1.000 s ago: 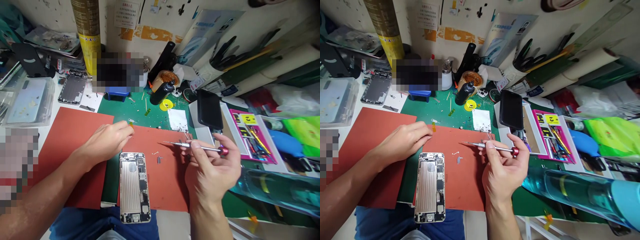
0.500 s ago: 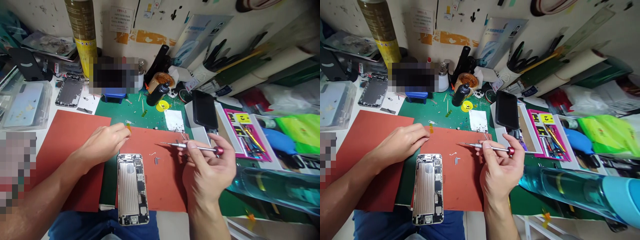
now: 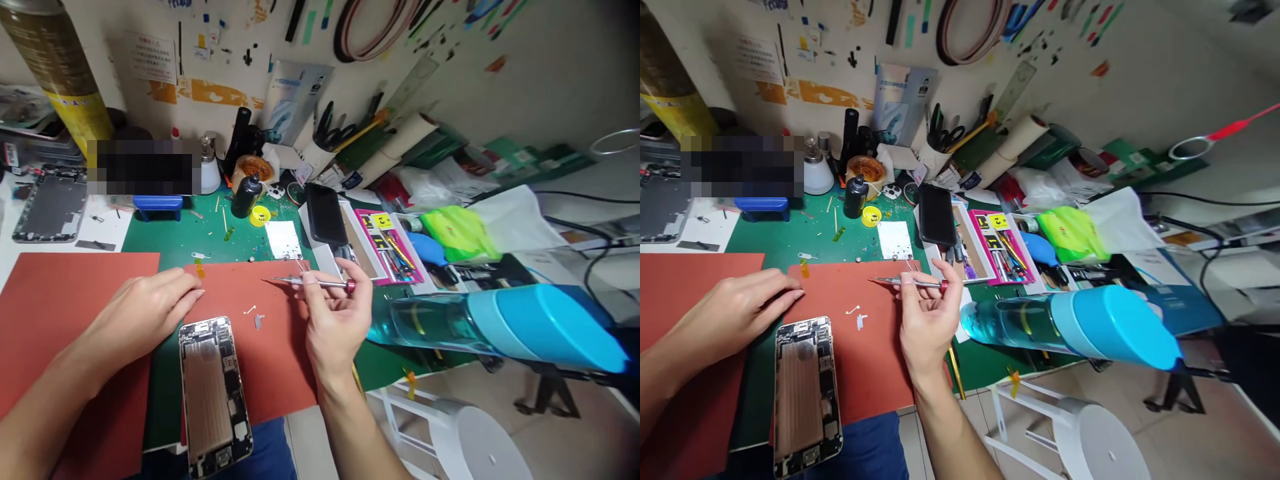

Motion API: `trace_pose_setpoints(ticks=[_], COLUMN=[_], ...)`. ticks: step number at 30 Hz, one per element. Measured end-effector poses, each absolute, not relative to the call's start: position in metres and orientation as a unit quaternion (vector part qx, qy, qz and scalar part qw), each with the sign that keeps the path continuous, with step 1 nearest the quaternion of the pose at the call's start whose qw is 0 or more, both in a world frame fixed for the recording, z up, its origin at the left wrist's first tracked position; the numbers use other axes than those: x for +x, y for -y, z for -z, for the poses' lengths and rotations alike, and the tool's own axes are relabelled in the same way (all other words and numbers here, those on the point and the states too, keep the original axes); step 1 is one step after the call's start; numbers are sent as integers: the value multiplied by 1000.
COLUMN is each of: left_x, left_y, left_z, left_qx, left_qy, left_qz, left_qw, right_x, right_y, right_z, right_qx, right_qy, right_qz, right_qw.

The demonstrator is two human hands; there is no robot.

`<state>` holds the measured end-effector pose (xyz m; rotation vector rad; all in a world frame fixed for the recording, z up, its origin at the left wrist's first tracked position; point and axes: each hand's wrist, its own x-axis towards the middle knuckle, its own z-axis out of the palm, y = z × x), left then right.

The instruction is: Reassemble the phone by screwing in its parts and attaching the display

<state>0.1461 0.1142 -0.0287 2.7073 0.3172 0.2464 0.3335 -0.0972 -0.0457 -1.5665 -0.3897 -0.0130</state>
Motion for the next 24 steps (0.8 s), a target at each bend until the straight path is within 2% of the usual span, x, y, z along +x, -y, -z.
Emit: trace_pose_setpoints(ticks=[3,11,24], left_x=[146,146,145], left_y=[-115,-118,-116], left_z=[30,35,33], left_qx=[971,973,976], left_qy=[-112,-105,-109], left_qz=[-82,-92,-85], left_qw=[196,182,171], right_x=[331,331,329], right_y=[97,98,97], right_z=[46,48,47], right_qx=[-713,-761,-760], right_qy=[182,166,190], right_qz=[-1,101,87], right_qw=[678,619,616])
